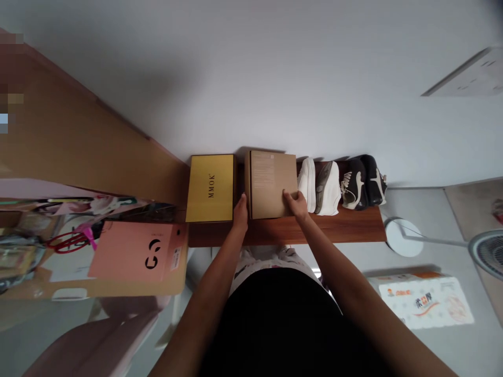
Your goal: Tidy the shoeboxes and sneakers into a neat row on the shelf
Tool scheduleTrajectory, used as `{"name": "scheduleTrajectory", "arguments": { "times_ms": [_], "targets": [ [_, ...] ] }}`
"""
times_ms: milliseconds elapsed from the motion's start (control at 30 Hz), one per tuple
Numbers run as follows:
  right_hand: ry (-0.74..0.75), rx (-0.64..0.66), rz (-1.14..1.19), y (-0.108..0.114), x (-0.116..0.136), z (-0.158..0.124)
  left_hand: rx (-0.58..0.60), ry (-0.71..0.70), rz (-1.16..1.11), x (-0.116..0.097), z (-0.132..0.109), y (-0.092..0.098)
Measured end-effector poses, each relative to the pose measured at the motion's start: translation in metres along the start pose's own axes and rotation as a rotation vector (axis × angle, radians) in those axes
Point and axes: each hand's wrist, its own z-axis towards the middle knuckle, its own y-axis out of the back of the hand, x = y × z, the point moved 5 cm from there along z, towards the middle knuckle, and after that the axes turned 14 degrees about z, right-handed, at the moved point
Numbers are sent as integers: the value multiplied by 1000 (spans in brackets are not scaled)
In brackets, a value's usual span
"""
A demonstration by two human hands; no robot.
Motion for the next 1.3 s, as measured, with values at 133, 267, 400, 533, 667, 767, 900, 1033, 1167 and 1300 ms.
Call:
{"name": "scheduleTrajectory", "arguments": {
  "times_ms": [133,267,400,533,667,767,900,1033,1167,1300],
  "targets": [
    [28,88,232,-1,2,-6,-26,-84,-70,-22,-26,20],
    [15,220,387,-17,3,-19,198,34,-232,-34,-47,20],
    [61,231,361,-29,8,-31,254,37,-301,-48,-61,23],
    [60,251,243,-37,17,-46,241,1,-278,-58,-65,24],
    [25,386,260,-43,28,-69,184,-45,-248,-60,-64,21],
    [-42,473,309,-46,31,-82,159,-55,-221,-56,-62,18],
    [-71,520,330,-49,29,-86,132,-47,-187,-45,-58,16],
    [-63,528,358,-55,24,-85,116,-37,-159,-37,-54,13],
    [-81,502,392,-57,21,-86,117,-19,-132,-31,-50,10],
    [-71,507,387,-55,24,-88,115,4,-118,-26,-49,7]
  ]
}}
